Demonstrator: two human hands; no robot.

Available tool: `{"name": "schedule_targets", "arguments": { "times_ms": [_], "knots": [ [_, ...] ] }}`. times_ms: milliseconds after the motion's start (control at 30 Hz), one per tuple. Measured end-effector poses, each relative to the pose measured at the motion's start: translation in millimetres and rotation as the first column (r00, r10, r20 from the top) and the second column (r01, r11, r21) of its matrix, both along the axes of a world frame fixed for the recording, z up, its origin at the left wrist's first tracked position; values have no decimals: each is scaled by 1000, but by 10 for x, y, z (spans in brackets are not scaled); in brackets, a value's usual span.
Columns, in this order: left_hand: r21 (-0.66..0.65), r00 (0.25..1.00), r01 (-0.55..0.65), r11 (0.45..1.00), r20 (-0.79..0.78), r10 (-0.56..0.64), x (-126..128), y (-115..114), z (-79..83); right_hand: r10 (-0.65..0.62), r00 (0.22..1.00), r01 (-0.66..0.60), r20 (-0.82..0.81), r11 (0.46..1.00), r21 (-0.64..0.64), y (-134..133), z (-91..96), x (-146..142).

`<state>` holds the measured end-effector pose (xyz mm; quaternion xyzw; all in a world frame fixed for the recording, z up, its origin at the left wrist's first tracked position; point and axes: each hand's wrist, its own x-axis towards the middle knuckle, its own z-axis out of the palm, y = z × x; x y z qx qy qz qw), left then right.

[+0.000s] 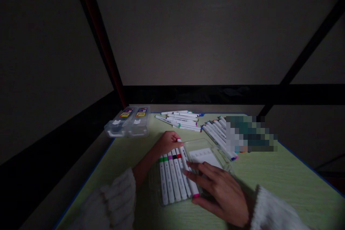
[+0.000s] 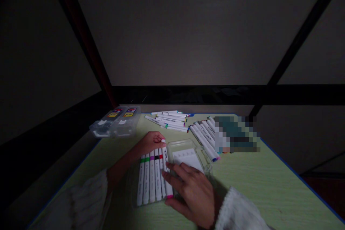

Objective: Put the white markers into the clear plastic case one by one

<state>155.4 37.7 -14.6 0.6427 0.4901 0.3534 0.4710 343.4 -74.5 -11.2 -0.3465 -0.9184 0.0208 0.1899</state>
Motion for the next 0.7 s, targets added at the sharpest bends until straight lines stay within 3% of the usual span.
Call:
{"name": "schedule_targets", "arguments": {
  "times_ms": [333,700],
  "knots": [
    [-42,1000,-3,999,-2,3,-17,27,-15,31,1000,-31,-5,999,-20,16,26,-1],
    [-27,992,14,1000,-123,-18,-108,88,4,54,998,-54,40,999,5,26,71,-22]
  ]
}}
